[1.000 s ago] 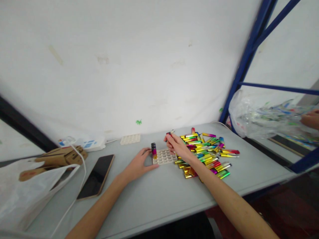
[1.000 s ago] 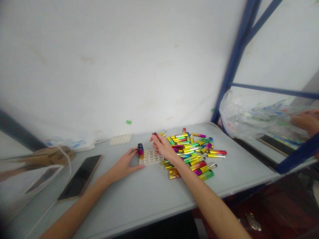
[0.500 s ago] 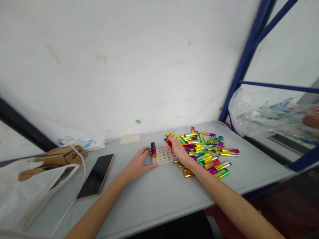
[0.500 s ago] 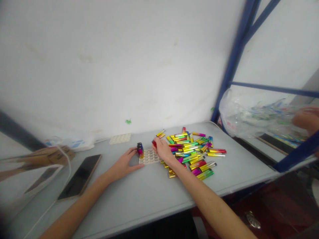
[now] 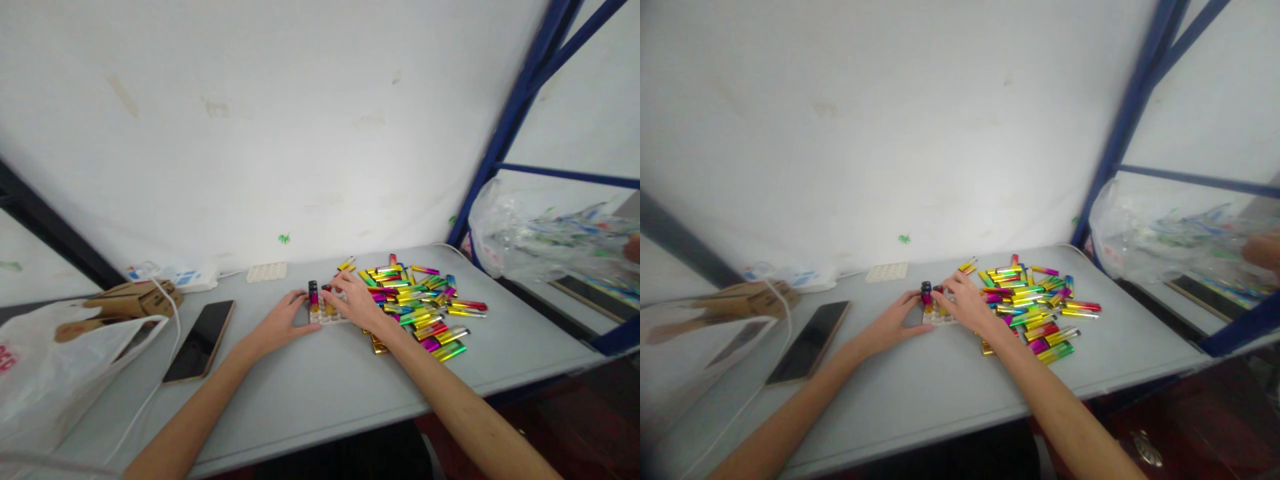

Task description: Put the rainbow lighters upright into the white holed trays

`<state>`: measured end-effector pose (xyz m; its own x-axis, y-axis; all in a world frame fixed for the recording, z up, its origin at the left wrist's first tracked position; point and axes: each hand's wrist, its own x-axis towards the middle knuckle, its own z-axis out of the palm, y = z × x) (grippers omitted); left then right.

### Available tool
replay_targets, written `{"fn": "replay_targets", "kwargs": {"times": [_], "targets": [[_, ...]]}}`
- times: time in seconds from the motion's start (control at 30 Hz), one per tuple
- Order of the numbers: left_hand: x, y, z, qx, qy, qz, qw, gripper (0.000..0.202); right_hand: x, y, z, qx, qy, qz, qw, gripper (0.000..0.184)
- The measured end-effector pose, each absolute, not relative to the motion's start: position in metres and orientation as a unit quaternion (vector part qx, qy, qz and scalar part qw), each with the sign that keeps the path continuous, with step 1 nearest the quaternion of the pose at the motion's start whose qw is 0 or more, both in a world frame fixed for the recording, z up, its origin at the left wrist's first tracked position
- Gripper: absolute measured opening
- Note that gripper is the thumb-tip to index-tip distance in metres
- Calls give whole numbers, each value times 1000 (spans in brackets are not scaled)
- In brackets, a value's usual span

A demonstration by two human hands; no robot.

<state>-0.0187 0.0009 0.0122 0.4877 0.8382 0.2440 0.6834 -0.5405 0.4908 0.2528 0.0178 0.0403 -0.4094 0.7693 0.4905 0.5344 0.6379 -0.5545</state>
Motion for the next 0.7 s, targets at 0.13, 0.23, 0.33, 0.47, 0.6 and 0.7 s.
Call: {"fn": "replay_targets", "kwargs": {"times": [0.13, 0.23, 0.33, 0.47, 0.6, 0.7], "targets": [[-21, 0, 14, 853, 438, 230, 167, 81, 252, 15, 41, -383, -831, 209, 346, 36], [-21, -1, 15, 852, 435, 233, 174, 75, 251, 13, 40, -375, -842, 198, 334, 29], [-19, -2, 16, 849, 436, 237, 184, 72, 250, 12, 41, -366, -866, 173, 293, 22], [-18, -3, 16, 847, 433, 240, 191, 69, 241, 7, 43, -375, -886, 128, 240, 25], [-19, -1, 15, 850, 428, 242, 190, 68, 232, 2, 47, -411, -886, 68, 204, 38], [-22, 2, 11, 852, 432, 241, 173, 69, 236, 5, 52, -412, -892, 60, 177, 45]]}}
